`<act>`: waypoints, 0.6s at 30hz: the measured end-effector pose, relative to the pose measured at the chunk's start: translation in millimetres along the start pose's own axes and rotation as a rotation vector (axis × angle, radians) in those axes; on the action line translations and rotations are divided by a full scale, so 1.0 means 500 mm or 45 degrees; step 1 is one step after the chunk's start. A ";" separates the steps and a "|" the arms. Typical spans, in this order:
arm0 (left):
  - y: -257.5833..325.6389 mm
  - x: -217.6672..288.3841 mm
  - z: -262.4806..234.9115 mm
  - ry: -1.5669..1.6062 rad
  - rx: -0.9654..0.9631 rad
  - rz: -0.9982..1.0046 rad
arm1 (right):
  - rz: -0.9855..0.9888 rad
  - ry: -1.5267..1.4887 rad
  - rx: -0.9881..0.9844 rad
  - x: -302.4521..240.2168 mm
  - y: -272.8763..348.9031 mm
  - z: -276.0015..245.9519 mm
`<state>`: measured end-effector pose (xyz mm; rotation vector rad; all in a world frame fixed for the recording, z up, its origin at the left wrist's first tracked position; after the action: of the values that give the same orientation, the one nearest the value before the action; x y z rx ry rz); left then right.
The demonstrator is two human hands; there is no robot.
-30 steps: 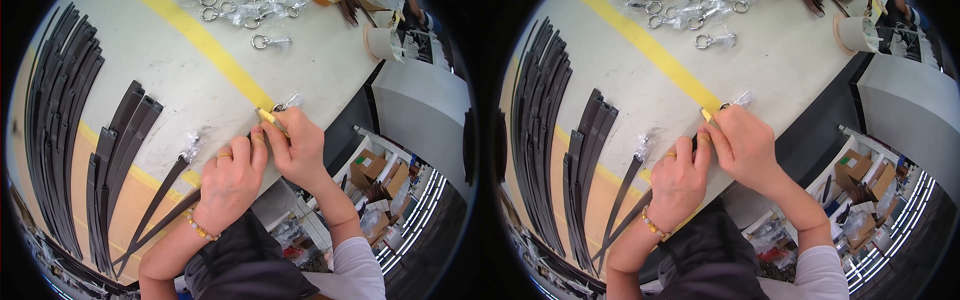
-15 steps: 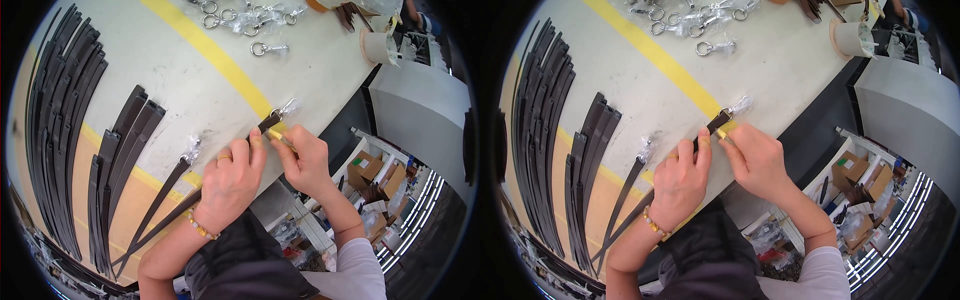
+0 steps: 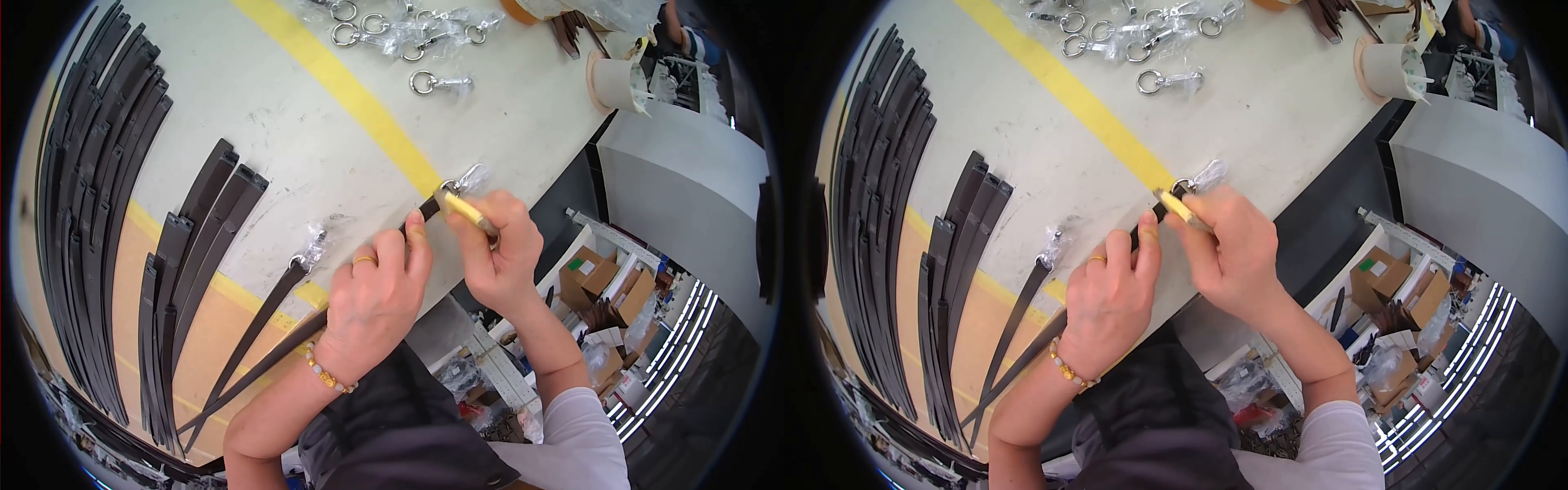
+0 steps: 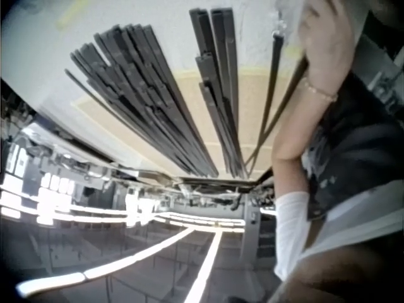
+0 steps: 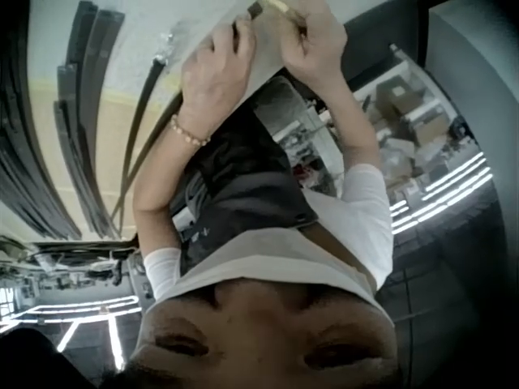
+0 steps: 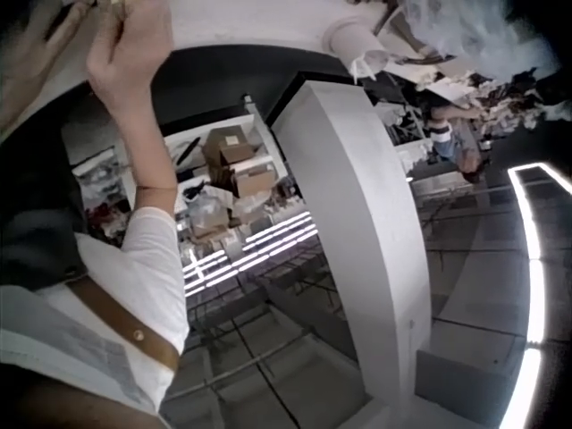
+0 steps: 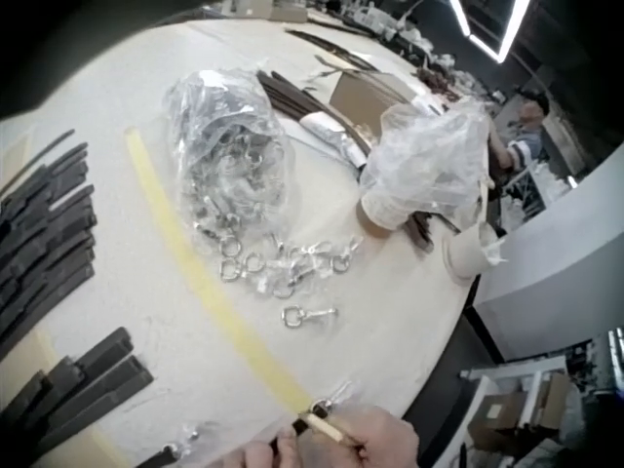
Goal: Attaching metal clips and rings to leather straps for goods production.
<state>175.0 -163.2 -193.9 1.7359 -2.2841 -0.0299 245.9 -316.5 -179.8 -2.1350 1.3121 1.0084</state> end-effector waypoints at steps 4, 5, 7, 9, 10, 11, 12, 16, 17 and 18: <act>-0.003 -0.001 0.004 0.057 0.020 0.008 | -0.020 0.088 -0.121 0.014 -0.001 0.020; -0.003 -0.002 0.005 0.069 0.035 0.010 | -0.021 0.086 -0.125 0.012 0.009 0.011; 0.002 -0.003 0.002 0.041 -0.008 0.000 | 0.132 0.144 -0.337 0.011 0.024 -0.009; 0.002 -0.003 0.001 0.022 -0.046 -0.006 | 0.134 0.116 -0.348 0.002 0.024 -0.010; 0.000 -0.002 0.001 0.017 -0.028 0.000 | 0.088 0.053 -0.176 0.000 0.016 -0.005; -0.002 0.000 0.001 0.011 -0.010 0.006 | 0.041 -0.011 -0.003 0.000 0.009 -0.001; -0.003 -0.001 -0.002 0.013 -0.010 0.009 | 0.044 -0.009 -0.002 0.006 -0.001 0.006; -0.002 -0.004 -0.005 0.054 -0.041 0.009 | 0.067 0.083 -0.180 0.017 0.008 0.007; 0.001 -0.006 -0.002 0.055 -0.039 0.006 | 0.130 0.092 -0.276 0.014 0.020 0.002; 0.001 -0.004 -0.001 0.055 -0.035 0.006 | 0.127 0.095 -0.275 0.010 0.025 -0.005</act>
<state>175.3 -160.9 -193.8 1.7010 -2.2462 -0.0226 236.9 -326.8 -182.0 -2.3045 1.4137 1.1681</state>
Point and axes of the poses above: each hand's wrist, its own y-axis away from the middle knuckle, its own z-axis out of the palm, x = y × z, the point moved 1 cm from there along -y, towards the middle knuckle, and after that the axes turned 11 degrees about -x, right-handed, at the moved point
